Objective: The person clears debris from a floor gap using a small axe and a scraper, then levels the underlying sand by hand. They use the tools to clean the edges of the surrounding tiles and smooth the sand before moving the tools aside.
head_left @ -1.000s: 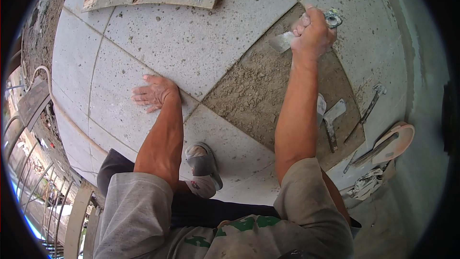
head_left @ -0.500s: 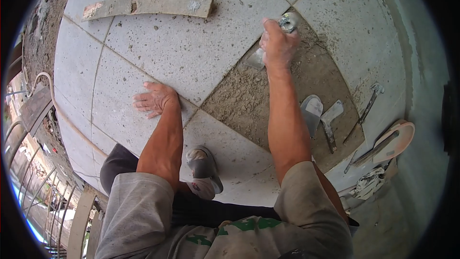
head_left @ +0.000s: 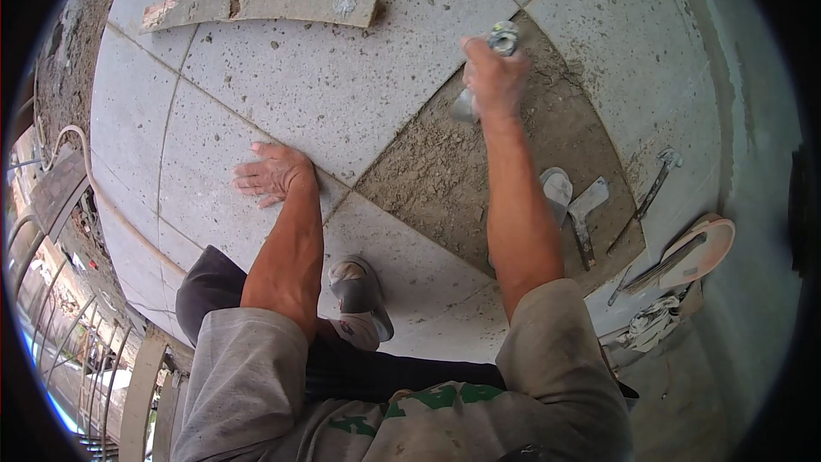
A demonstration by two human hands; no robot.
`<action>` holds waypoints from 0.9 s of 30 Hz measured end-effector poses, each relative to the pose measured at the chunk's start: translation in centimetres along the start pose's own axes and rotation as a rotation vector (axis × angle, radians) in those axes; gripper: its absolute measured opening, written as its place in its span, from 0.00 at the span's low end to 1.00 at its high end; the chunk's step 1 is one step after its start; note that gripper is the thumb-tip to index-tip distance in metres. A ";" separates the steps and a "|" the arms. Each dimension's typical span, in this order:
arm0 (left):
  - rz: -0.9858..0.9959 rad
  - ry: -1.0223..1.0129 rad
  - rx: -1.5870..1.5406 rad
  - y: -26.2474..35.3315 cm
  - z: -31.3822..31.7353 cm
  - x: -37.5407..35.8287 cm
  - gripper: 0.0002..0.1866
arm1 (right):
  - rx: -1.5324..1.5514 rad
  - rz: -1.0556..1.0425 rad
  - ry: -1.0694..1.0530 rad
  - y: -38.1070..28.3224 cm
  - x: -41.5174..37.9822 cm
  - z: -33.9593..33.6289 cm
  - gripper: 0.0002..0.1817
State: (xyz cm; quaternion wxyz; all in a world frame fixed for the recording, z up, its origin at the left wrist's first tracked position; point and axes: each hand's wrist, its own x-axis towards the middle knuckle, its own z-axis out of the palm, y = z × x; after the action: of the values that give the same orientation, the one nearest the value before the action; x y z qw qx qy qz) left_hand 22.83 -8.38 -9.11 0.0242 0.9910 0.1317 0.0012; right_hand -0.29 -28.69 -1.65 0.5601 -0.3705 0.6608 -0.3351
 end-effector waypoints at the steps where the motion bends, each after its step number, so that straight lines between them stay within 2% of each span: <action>1: -0.002 -0.004 0.008 -0.1 -0.1 -0.1 0.40 | -0.007 -0.018 -0.004 0.7 0.0 0.4 0.09; 3: 0.004 -0.009 0.030 -0.1 -0.2 0.1 0.40 | 0.025 -0.136 -0.105 0.1 -1.5 1.3 0.09; 5: 0.005 0.005 0.004 0.0 0.2 0.0 0.41 | 0.057 -0.072 -0.084 -2.8 -0.7 0.6 0.10; 7: 0.003 0.008 0.018 -0.6 0.2 0.2 0.41 | 0.337 -0.052 -0.081 -5.6 0.1 -0.8 0.14; 9: 0.005 0.005 -0.005 -0.4 0.1 0.3 0.41 | 0.318 -0.080 -0.083 -1.8 -0.7 -1.3 0.13; 10: 0.005 -0.010 0.007 -0.4 0.0 0.2 0.40 | 0.146 -0.073 -0.038 2.2 -1.1 -1.2 0.13; 11: 0.001 -0.019 0.015 0.3 -0.3 0.0 0.40 | -0.022 -0.068 0.003 1.6 -1.7 -0.2 0.14; 12: -0.006 -0.014 0.003 1.4 -0.1 0.1 0.40 | 0.010 -0.179 0.026 0.9 -2.0 -0.1 0.13; 13: -0.007 -0.020 -0.010 1.2 -0.3 0.1 0.40 | 0.003 -0.158 0.024 0.2 -1.6 -0.7 0.13; 15: -0.006 -0.037 -0.003 -0.4 -0.6 -0.4 0.40 | 0.269 -0.106 -0.084 -5.3 -0.6 -1.8 0.11; 16: 0.003 -0.018 0.000 -0.4 -0.2 -0.3 0.40 | 0.325 -0.130 -0.091 -5.7 0.4 -2.0 0.11; 17: 0.013 0.005 -0.004 0.0 0.0 -0.1 0.40 | 0.329 -0.143 -0.089 -3.3 0.1 -1.7 0.11; 19: 0.013 -0.006 -0.002 0.1 -0.4 -0.2 0.40 | 0.066 0.033 0.056 3.9 -0.9 -0.8 0.13; 20: 0.009 -0.012 0.009 0.3 -0.4 -0.2 0.40 | 0.226 0.039 0.064 3.4 -1.1 -0.9 0.13; 23: -0.004 -0.039 0.010 0.2 -0.6 0.0 0.40 | 0.243 -0.095 -0.011 -3.0 -1.0 -0.9 0.12; 24: -0.010 -0.045 -0.006 0.2 -0.7 -0.1 0.41 | 0.371 -0.094 -0.040 -4.9 -0.2 -0.9 0.12; 25: -0.003 -0.048 -0.025 0.7 -0.4 -0.3 0.41 | 0.377 -0.114 -0.038 -5.0 0.0 -0.6 0.12; 27: 0.015 -0.007 0.021 0.4 -0.4 -0.2 0.41 | 0.297 -0.008 0.131 -2.8 -0.7 1.0 0.12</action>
State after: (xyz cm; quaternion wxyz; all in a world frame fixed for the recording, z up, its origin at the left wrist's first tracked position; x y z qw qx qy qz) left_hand 22.71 -8.81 -8.67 0.0144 0.9921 0.1242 -0.0037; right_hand 1.07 -29.47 0.95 0.5634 -0.2635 0.6376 -0.4546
